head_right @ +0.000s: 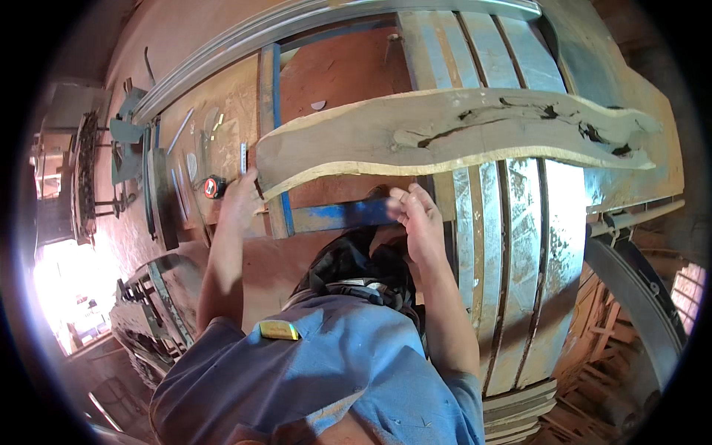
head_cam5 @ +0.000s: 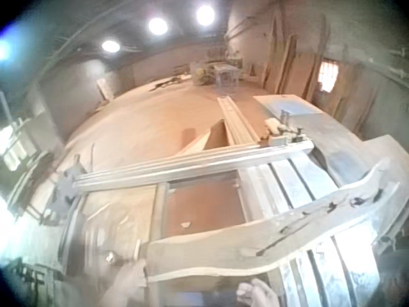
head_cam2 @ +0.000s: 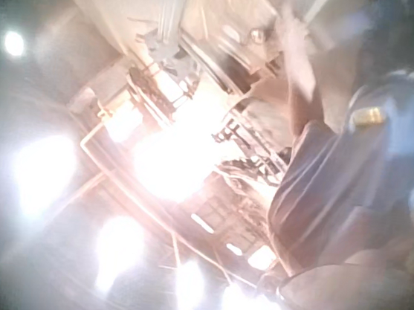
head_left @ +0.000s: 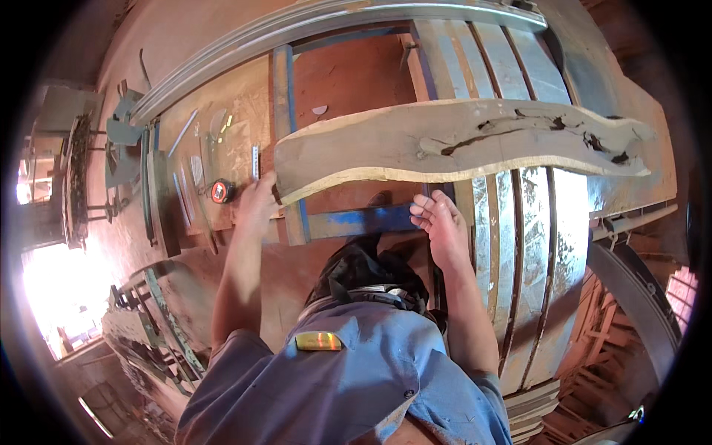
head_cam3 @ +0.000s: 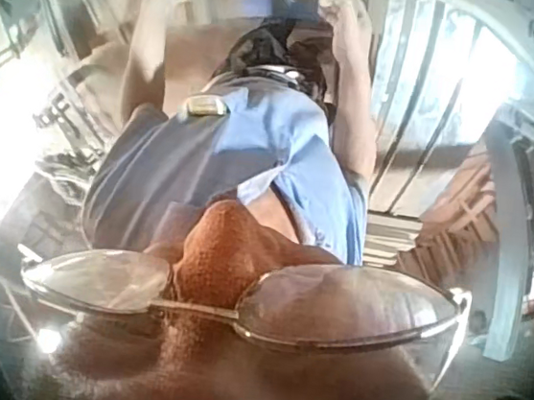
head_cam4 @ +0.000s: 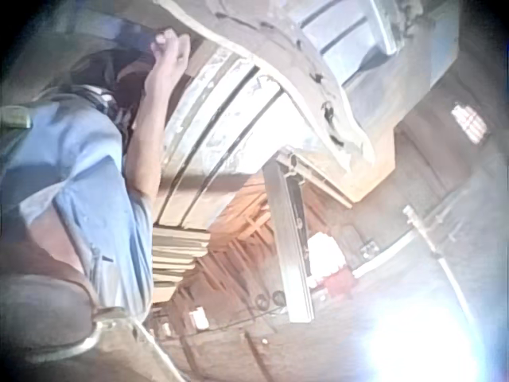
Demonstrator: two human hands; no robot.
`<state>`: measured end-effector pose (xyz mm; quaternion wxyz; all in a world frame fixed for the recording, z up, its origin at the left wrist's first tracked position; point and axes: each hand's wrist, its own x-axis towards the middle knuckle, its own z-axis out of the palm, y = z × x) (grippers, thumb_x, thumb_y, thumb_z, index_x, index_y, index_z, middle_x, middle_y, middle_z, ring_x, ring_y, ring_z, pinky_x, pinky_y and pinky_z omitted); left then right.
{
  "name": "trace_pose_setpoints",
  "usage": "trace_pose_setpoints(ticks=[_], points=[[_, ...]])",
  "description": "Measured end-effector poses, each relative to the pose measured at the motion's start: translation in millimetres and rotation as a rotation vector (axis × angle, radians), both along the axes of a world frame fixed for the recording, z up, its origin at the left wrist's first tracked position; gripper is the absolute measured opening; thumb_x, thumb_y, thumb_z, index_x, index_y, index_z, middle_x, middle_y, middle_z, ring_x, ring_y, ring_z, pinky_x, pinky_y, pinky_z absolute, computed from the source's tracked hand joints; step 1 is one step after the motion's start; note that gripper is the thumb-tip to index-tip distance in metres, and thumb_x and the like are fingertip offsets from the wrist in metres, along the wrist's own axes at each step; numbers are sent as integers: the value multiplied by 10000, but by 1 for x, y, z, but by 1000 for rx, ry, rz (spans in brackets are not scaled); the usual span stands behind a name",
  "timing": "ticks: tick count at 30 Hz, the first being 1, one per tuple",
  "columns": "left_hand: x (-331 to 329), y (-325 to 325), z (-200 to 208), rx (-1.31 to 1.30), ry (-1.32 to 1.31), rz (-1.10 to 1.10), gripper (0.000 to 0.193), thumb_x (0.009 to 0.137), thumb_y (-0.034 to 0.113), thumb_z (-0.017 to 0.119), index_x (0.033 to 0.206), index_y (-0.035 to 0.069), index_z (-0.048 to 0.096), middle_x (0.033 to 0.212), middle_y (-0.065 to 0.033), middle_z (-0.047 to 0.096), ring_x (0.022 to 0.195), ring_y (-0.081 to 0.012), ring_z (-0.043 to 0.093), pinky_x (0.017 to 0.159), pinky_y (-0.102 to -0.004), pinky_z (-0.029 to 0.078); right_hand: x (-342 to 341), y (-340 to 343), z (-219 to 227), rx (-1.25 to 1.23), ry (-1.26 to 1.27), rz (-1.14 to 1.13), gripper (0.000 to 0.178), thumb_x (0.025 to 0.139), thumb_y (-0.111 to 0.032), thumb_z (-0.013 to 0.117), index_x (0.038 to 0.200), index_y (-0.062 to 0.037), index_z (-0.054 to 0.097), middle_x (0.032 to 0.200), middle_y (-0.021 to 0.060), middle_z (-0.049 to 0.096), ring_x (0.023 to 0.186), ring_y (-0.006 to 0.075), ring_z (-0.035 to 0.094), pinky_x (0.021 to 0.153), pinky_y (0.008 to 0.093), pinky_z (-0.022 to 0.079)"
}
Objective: The person uses a table saw to cut various pieces of wood, including planks and a curved board, into smaller segments. They measure the wood with a ruler and move the cut pieces to a nearby cart. The person handles the wood by hand, guiding it through the saw blade.
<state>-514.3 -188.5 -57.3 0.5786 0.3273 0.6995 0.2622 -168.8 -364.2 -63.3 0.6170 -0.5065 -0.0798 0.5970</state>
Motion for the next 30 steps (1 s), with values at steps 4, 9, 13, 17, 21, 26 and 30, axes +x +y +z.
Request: trace_pose_setpoints(ticks=[4, 9, 13, 17, 21, 26, 30], points=[[25, 3, 0, 226, 220, -211, 500, 946, 396, 579, 1104, -75, 641, 876, -72, 633, 802, -155, 561, 738, -318, 462, 9, 24, -17, 118, 249, 8, 714, 979, -537, 513, 1380, 40, 384, 1328, 188, 535, 1191, 280, 549, 1058, 458, 408], [31, 5, 9, 250, 409, -323, 545, 963, 419, 541, 1187, -71, 620, 980, -183, 675, 932, -224, 628, 832, -353, 478, -14, 62, -7, 150, 474, -172, 762, 945, -595, 527, 1469, -76, 337, 1474, 123, 395, 1376, 288, 365, 1169, 488, 289], [26, 6, 0, 296, 404, -360, 548, 970, 425, 522, 1235, -47, 609, 1079, -224, 683, 1031, -277, 647, 886, -377, 477, -21, 79, -2, 65, 535, -389, 705, 945, -506, 593, 1474, -107, 355, 1467, 122, 411, 1371, 293, 383, 1165, 497, 308], [29, 1, 16, 261, 482, -405, 518, 970, 407, 539, 1236, -31, 614, 1056, -190, 686, 1028, -243, 640, 891, -361, 476, -19, 77, 12, -72, 605, -464, 642, 956, -476, 585, 1432, -85, 404, 1456, 131, 421, 1345, 315, 413, 1144, 511, 338], [18, -20, 9, 175, 149, -219, 446, 957, 335, 609, 1231, -16, 619, 1096, -106, 677, 1050, -205, 626, 909, -345, 484, -19, 53, 8, 85, 586, -391, 660, 902, -465, 652, 1424, -114, 452, 1423, 93, 504, 1324, 315, 452, 1122, 509, 352], [30, -33, 30, -40, -447, 175, 460, 920, 237, 665, 1304, 11, 548, 1230, -84, 618, 1099, -207, 606, 944, -396, 507, -17, 31, 13, 147, 649, -417, 555, 901, -435, 648, 1342, -111, 550, 1367, 62, 571, 1292, 292, 496, 1099, 472, 379], [25, -47, 43, 205, -378, -19, 592, 876, 246, 705, 1372, 20, 475, 1282, -93, 585, 1149, -234, 583, 970, -420, 493, -9, 21, 12, 347, 759, -360, 552, 893, -400, 670, 1346, -109, 552, 1383, 76, 556, 1308, 296, 474, 1123, 472, 350]])
